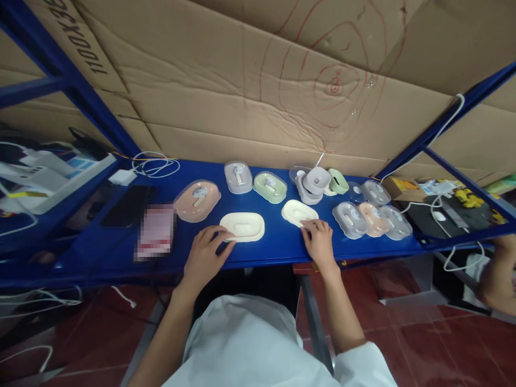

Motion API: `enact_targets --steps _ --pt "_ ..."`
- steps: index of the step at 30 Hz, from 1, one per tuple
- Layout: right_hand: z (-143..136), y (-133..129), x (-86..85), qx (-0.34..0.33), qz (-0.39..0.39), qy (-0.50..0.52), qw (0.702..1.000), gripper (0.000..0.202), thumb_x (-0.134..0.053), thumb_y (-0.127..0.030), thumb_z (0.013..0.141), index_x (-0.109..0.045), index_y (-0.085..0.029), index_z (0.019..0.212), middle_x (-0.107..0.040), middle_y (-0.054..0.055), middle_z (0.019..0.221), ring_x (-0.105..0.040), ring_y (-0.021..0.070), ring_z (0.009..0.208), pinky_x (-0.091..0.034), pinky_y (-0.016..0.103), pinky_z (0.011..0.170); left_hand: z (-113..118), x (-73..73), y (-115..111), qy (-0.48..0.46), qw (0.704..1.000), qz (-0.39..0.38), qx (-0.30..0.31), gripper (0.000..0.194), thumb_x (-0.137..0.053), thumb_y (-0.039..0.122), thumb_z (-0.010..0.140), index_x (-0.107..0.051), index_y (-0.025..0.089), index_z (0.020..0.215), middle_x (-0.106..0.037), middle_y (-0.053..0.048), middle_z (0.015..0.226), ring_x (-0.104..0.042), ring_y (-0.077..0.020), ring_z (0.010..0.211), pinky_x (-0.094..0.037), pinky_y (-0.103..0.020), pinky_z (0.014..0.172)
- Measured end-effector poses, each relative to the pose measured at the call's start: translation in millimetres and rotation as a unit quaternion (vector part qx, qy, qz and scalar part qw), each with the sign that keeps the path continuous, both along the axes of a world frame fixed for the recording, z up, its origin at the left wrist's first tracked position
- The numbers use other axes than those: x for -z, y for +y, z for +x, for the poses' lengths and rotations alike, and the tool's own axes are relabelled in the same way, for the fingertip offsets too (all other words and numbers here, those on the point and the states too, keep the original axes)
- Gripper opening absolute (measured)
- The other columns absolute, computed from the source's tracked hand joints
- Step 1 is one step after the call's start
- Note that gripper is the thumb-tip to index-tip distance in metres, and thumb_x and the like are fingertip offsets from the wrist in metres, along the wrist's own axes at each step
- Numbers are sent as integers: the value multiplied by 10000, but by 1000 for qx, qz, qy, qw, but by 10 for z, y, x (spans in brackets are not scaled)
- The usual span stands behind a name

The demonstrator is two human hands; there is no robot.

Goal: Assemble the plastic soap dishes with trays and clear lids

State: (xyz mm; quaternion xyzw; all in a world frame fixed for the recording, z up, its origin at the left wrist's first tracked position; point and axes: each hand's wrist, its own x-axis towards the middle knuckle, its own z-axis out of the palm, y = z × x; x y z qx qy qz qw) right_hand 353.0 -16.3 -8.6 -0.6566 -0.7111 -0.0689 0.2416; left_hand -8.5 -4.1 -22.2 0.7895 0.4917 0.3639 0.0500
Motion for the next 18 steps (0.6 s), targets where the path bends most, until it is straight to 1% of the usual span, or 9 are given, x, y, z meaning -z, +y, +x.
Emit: enact_targets --steps 2,3,4,5,8,11,13,15,18 --pt "-76 -25 -73 -78 -15 17 997 350 -502 -431 1100 -759 -274 1278 -728 101 1263 -617 293 1206 -466 475 1035 15 16 -4 -3 999 14 -31 153 -614 304 1038 -739 232 1089 -691 -125 1235 -644 -319 1194 -520 -508 1047" --pt "-96 -3 -116 -103 -12 24 994 359 -486 -428 1110 -739 -276 1313 -716 96 1320 -620 279 1244 -460 465 1065 21 21 -5 -5 999 22 -43 153 -616 307 1035 -737 227 1083 -681 -134 1267 -640 -328 1212 -518 -515 1058" --pt "-101 45 -162 -109 -1 28 994 373 -465 -421 1119 -719 -269 1345 -700 97 1373 -616 272 1280 -453 458 1089 25 24 -6 -8 998 28 -52 150 -619 310 1032 -735 225 1074 -672 -140 1300 -633 -336 1235 -516 -519 1069" --pt "-90 117 -208 -97 18 26 995 391 -444 -416 1124 -700 -255 1373 -685 105 1412 -608 273 1309 -445 456 1104 29 25 -7 -10 998 33 -58 145 -621 313 1030 -732 225 1063 -664 -143 1325 -627 -340 1255 -515 -521 1078" --pt "18 451 -325 -7 62 -6 998 441 -421 -433 1118 -662 -210 1414 -671 142 1444 -581 313 1341 -422 477 1116 30 22 -6 -16 997 35 -61 125 -625 319 1027 -717 235 1038 -661 -134 1355 -627 -333 1283 -522 -509 1087" --pt "169 837 -376 90 54 -29 994 544 -458 -485 1088 -590 -140 1488 -649 209 1457 -551 369 1354 -408 510 1102 20 16 -2 -18 998 32 -55 122 -615 321 1037 -699 233 1042 -684 -128 1329 -649 -319 1265 -533 -492 1072" --pt "250 1037 -371 134 28 -37 990 585 -476 -489 1071 -575 -100 1496 -665 245 1416 -555 399 1328 -411 530 1074 9 12 0 -14 999 26 -42 123 -601 313 1047 -689 228 1057 -705 -123 1295 -666 -307 1242 -537 -480 1059" --pt "297 1146 -343 145 4 -42 989 550 -472 -463 1068 -608 -102 1460 -694 244 1363 -580 401 1279 -415 534 1051 -1 8 1 -8 1000 16 -24 119 -591 302 1053 -681 225 1063 -719 -115 1269 -676 -297 1227 -534 -470 1057" --pt "288 1130 -287 134 12 -60 989 489 -457 -420 1075 -639 -128 1422 -706 222 1352 -600 378 1246 -408 525 1055 -9 4 0 -3 1000 8 -15 109 -595 297 1051 -675 223 1059 -726 -110 1271 -680 -294 1226 -533 -460 1049"
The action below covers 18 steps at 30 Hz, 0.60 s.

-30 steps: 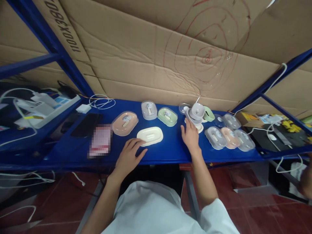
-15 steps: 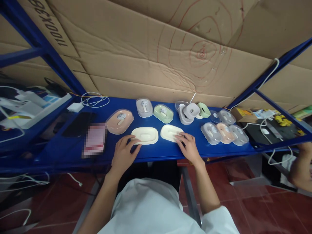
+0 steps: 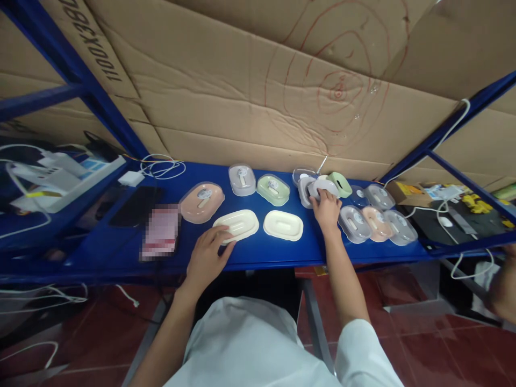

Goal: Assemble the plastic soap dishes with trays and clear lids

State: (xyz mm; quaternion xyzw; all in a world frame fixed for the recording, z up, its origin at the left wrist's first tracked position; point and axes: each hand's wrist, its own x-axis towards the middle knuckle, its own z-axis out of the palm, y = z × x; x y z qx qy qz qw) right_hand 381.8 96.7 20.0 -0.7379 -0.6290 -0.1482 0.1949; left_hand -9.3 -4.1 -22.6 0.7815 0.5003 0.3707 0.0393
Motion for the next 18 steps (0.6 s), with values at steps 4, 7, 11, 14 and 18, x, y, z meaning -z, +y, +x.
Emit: enact_targets --steps 4,7,11,14,18 --pt "-91 -168 30 -40 42 -71 996 487 -446 -356 1081 -572 -162 1511 -602 200 1526 -530 349 1379 -349 526 1149 3 3 3 -5 1000 6 -3 99 -607 290 1043 -675 221 1062 -730 -114 1271 -685 -296 1229 -531 -456 1045" --pt "-146 -170 -31 -72 36 -85 993 458 -422 -335 1089 -608 -186 1481 -568 173 1574 -499 329 1428 -320 511 1186 9 5 10 -7 1000 8 -3 93 -618 285 1035 -680 221 1060 -733 -114 1262 -691 -296 1217 -532 -455 1040" --pt "-287 149 -207 -99 -26 -88 991 416 -427 -332 1085 -682 -185 1379 -610 167 1538 -497 334 1428 -317 520 1181 19 5 18 -6 1000 10 -5 89 -620 281 1032 -683 221 1052 -736 -114 1258 -695 -299 1211 -533 -460 1031" --pt "-535 528 -320 -88 -74 -81 990 431 -506 -313 1039 -662 -144 1404 -619 200 1520 -493 355 1425 -278 541 1200 25 4 17 -6 1000 11 -6 89 -624 279 1031 -685 221 1061 -737 -113 1262 -694 -301 1217 -536 -459 1027" --pt "-818 973 -390 -17 -115 -41 992 369 -554 -225 966 -735 -46 1233 -698 298 1333 -548 425 1354 -238 621 1193 14 4 -1 -2 1000 5 -7 87 -625 278 1032 -684 223 1065 -733 -112 1271 -687 -294 1223 -533 -455 1036"
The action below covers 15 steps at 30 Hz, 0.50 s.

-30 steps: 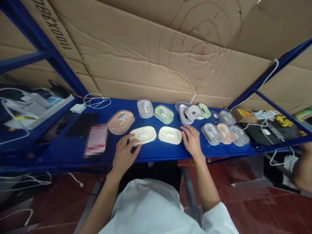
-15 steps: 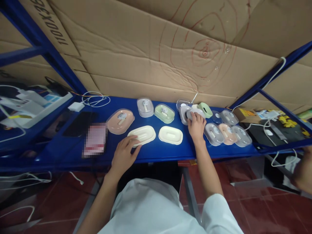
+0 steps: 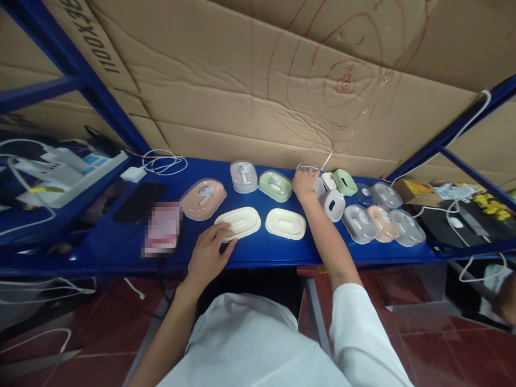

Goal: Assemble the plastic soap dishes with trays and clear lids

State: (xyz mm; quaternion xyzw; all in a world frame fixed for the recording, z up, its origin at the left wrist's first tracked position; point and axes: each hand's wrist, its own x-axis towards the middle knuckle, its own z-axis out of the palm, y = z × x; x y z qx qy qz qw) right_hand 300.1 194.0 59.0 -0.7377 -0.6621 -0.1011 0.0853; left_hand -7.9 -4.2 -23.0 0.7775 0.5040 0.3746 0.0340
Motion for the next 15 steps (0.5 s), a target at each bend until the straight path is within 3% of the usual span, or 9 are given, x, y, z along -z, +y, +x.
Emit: enact_targets --steps 3,6,10,12,15 --pt "19 176 -40 44 -17 33 998 336 -505 -198 977 -774 -60 1124 -754 286 1181 -651 413 1215 -297 642 1150 -10 1 -15 4 1000 -5 -1 80 -624 266 1035 -680 221 1070 -726 -111 1282 -678 -293 1230 -529 -452 1042" --pt "147 222 -61 75 -27 66 995 359 -479 -272 1015 -794 -122 1099 -782 231 1133 -703 369 1119 -382 608 1096 -2 -5 -17 7 1000 -4 -1 81 -626 255 1036 -679 217 1083 -721 -110 1292 -675 -293 1228 -525 -455 1050" --pt "174 210 -2 81 -25 93 992 332 -573 -399 1003 -813 -172 976 -804 182 1061 -709 355 1112 -327 647 1143 18 -26 -8 15 1000 0 -10 82 -636 257 1032 -682 219 1088 -726 -105 1287 -685 -293 1201 -530 -466 1041" --pt "118 213 27 74 -13 110 991 269 -614 -364 983 -807 -184 933 -810 162 1035 -712 348 1117 -297 656 1169 16 -32 -9 14 1000 -2 -10 79 -636 260 1033 -680 221 1086 -726 -102 1283 -686 -295 1196 -537 -472 1032" --pt "64 197 -17 71 29 137 988 271 -560 -336 1015 -790 -194 1024 -809 146 1090 -709 325 1157 -326 614 1181 -3 -34 -16 -2 1000 -8 4 80 -619 258 1042 -670 225 1094 -716 -104 1286 -675 -289 1217 -548 -471 1047"
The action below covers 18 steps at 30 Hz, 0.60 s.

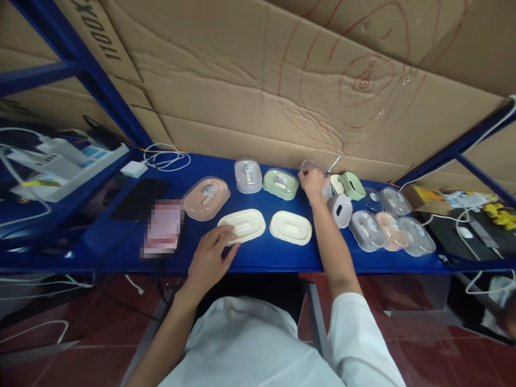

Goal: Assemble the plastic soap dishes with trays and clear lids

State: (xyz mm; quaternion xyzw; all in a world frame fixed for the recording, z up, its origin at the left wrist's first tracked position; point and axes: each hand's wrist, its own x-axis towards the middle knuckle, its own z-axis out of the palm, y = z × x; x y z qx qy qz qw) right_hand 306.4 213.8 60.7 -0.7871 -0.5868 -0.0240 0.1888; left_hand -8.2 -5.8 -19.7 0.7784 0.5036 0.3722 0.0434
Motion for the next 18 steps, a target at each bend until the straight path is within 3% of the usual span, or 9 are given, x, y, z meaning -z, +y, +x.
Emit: enact_targets --steps 3,5,7,8,10,11,13,16,18 --pt "15 -123 -118 -79 140 158 974 318 -510 -427 1046 -744 -212 1066 -794 107 1128 -715 264 1151 -471 465 1108 -11 4 1 -27 1000 -3 12 82 -606 248 1050 -653 224 1112 -697 -106 1293 -656 -274 1262 -549 -455 1095" --pt "7 -279 -168 -177 216 360 890 307 -577 -516 1010 -708 -238 1027 -783 67 1103 -729 228 1107 -554 377 996 -8 6 10 -33 999 -4 13 87 -601 243 1052 -645 223 1124 -688 -105 1297 -649 -270 1282 -544 -454 1124" --pt "-57 -457 -156 -246 188 530 790 330 -698 -587 927 -687 -267 1007 -773 28 1071 -743 203 1054 -593 330 904 -3 11 18 -30 999 -6 16 86 -596 241 1052 -641 223 1122 -686 -103 1298 -648 -269 1288 -534 -462 1148" --pt "-110 -536 -128 -261 149 584 754 365 -756 -610 879 -684 -277 1009 -770 15 1052 -749 194 1022 -603 315 871 -2 15 20 -28 999 -8 20 87 -593 240 1052 -642 224 1122 -686 -101 1299 -648 -269 1289 -529 -466 1157" --pt "-238 -650 -49 -254 75 634 726 440 -831 -640 801 -686 -282 1012 -769 7 987 -757 193 956 -614 309 829 -5 26 20 -27 999 -11 27 91 -588 242 1052 -645 226 1122 -688 -100 1301 -647 -269 1292 -525 -468 1165" --pt "-300 -684 -10 -238 48 630 738 463 -832 -656 795 -688 -278 1020 -772 13 961 -761 201 940 -617 319 823 -8 32 17 -28 999 -11 29 95 -587 245 1053 -647 227 1124 -688 -101 1302 -647 -269 1293 -525 -467 1165" --pt "-388 -740 46 -205 25 549 810 481 -739 -685 876 -690 -263 1102 -788 50 991 -766 228 982 -621 357 849 -13 42 8 -31 999 -11 29 102 -585 254 1055 -651 227 1128 -690 -101 1304 -645 -270 1295 -527 -464 1161" --pt "-384 -940 81 -175 60 370 911 513 -561 -614 1017 -643 -223 1338 -747 144 1308 -688 275 1259 -576 442 1016 -16 47 -7 -35 999 -17 27 105 -585 266 1057 -656 225 1122 -695 -99 1302 -642 -270 1296 -533 -454 1147" --pt "-304 -1217 122 -200 92 257 941 499 -511 -559 1055 -638 -211 1391 -688 162 1434 -621 296 1361 -514 485 1113 -19 36 -17 -42 998 -29 31 110 -581 270 1057 -663 229 1117 -699 -98 1300 -641 -268 1299 -540 -448 1136"
